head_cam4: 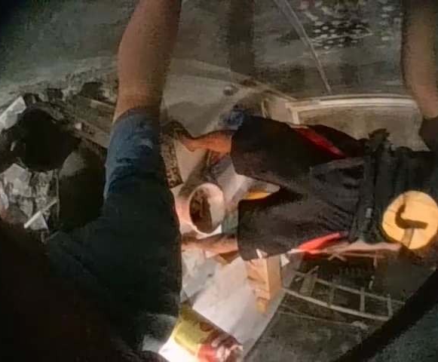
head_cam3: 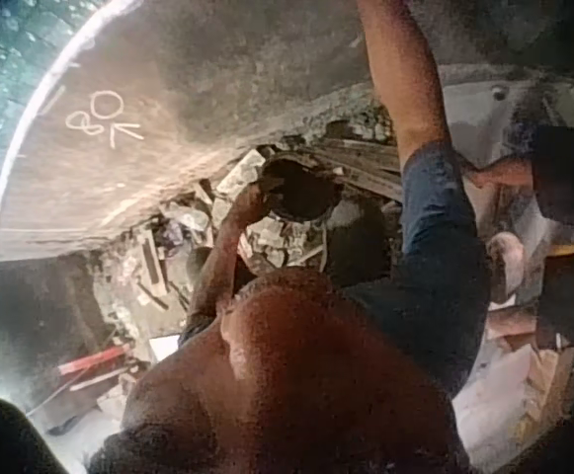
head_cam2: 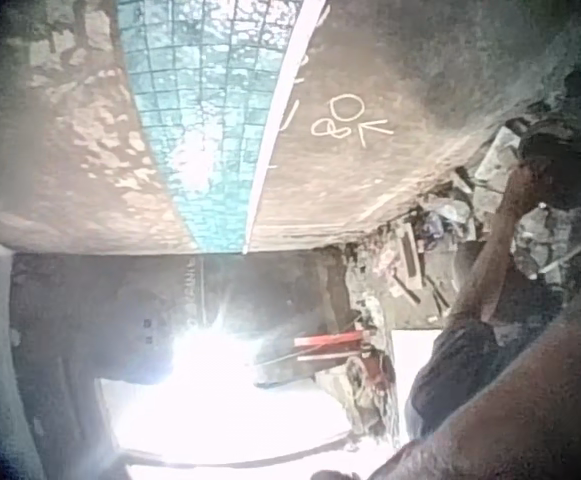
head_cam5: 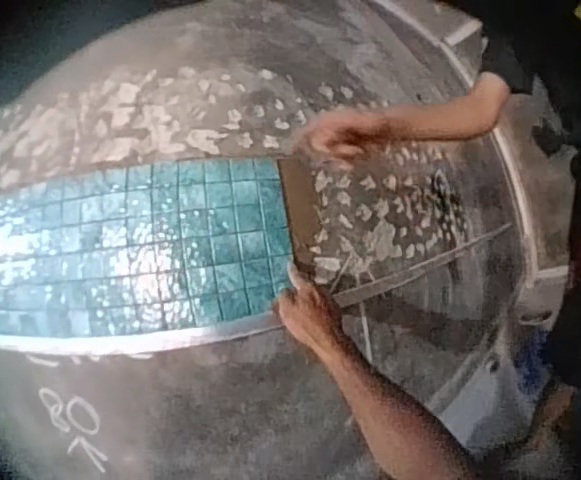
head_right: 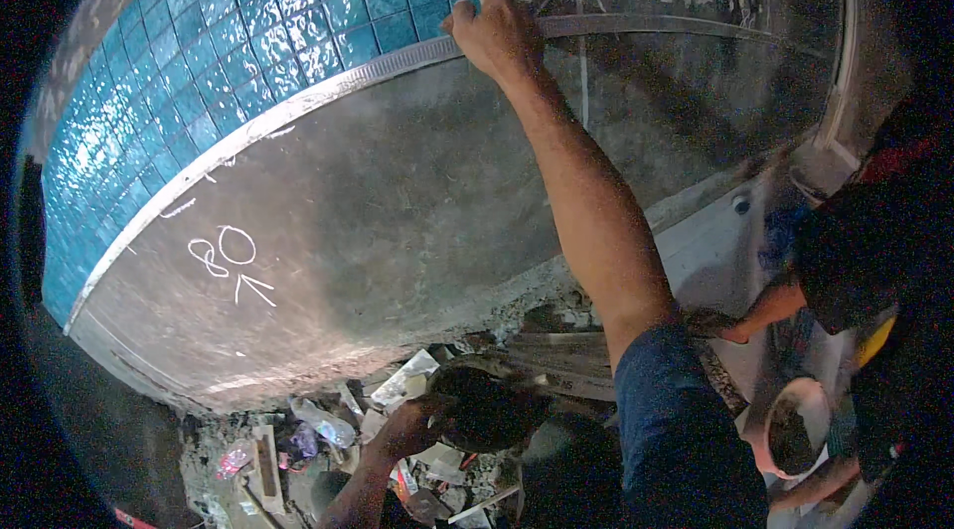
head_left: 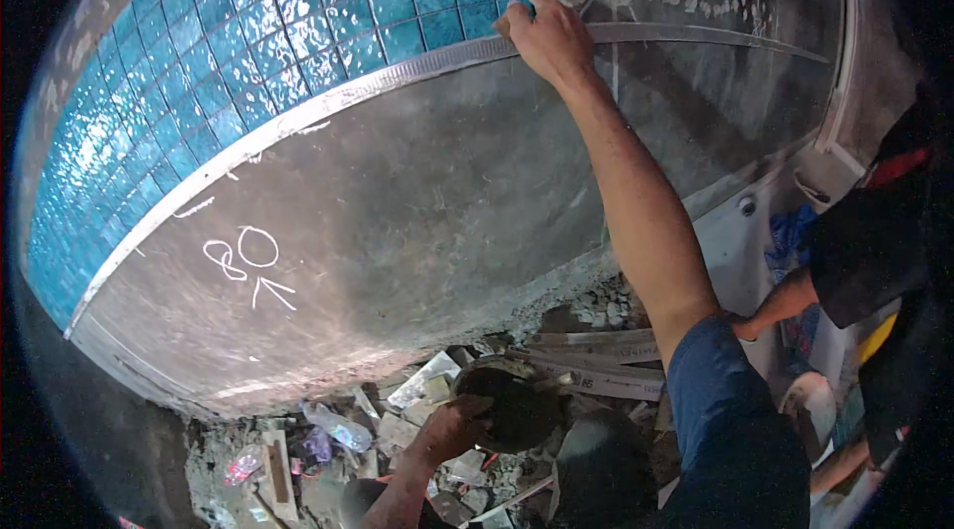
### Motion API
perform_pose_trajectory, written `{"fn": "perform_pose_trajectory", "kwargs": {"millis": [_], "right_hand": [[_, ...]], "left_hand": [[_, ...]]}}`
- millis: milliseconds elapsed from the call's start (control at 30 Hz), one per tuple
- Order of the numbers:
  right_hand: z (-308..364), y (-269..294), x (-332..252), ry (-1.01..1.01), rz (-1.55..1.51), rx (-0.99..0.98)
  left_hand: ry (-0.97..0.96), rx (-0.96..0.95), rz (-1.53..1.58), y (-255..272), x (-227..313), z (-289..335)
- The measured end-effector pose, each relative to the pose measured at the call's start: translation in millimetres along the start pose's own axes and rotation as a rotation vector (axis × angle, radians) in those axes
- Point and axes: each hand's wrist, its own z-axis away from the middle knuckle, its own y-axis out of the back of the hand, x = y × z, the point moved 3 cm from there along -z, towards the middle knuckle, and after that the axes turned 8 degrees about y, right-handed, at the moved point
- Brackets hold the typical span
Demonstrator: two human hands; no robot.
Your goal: The person applies adhesive and places small blue tiles along a prepared wall section, using a small scraper to clean the surface and adjust the tiles.
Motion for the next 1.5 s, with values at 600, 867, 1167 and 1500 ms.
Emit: {"fn": "perform_pose_trajectory", "kwargs": {"millis": [600,867,1167,1500], "right_hand": [[219,-22,11,-0.679,-0.507,-0.358],[403,1,-78,-0.992,-0.683,-0.808],[459,-16,-73,-0.711,-0.566,-0.790],[463,-22,-70,-0.495,-0.384,-0.800]], "left_hand": [[-0.042,-0.202,0.046,5,-49,10],[-0.050,-0.232,-0.004,-8,-82,11],[-0.086,-0.138,-0.054,-23,-93,7],[-0.082,-0.170,-0.027,-5,-78,18]]}}
